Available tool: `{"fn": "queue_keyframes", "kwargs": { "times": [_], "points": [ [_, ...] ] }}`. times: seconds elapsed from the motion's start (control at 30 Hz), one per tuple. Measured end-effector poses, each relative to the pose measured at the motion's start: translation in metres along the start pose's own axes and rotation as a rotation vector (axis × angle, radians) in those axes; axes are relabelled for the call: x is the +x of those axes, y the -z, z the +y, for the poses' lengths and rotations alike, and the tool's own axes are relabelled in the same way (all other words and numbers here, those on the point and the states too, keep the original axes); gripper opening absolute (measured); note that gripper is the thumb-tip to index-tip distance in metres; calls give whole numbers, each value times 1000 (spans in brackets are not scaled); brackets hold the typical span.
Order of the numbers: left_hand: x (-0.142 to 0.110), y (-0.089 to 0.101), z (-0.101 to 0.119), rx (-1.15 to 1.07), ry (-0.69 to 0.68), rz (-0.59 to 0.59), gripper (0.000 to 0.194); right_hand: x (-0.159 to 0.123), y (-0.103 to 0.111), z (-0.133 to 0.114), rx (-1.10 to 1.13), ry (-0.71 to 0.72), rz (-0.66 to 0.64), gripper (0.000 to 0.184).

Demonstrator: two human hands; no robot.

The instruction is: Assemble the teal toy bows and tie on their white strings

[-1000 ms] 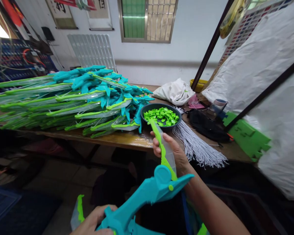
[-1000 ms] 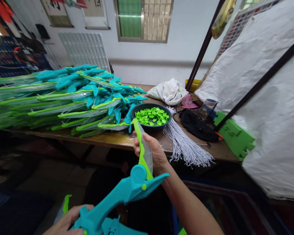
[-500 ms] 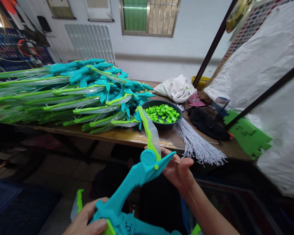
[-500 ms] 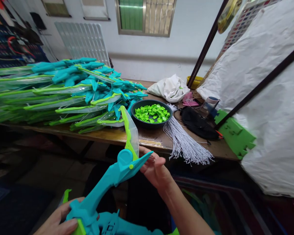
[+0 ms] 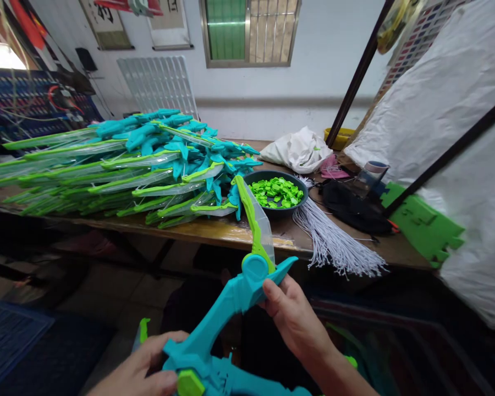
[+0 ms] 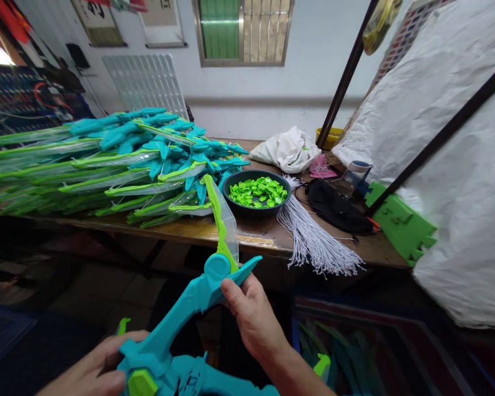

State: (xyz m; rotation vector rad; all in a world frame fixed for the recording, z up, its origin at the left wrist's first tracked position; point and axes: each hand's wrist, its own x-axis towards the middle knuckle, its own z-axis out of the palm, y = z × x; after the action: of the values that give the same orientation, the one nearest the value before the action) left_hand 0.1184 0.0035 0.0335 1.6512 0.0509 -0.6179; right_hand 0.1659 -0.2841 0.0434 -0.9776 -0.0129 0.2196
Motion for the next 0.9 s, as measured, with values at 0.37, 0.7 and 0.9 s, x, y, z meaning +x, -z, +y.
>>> {"fn": "queue_keyframes", "kwargs": {
  "times": [0.37,0.7,0.9],
  "points": [
    [95,-35,155,-257,-420,-266,53,-3,-19,19,-118,12,-190,42],
    [114,-73,178,-403,-412,-487,48,2,-10,-1,-104,79,-191,34],
    [103,-54,162,-165,-321,-293,59,8,-21,0,32,97,-111,37]
  ]
}}
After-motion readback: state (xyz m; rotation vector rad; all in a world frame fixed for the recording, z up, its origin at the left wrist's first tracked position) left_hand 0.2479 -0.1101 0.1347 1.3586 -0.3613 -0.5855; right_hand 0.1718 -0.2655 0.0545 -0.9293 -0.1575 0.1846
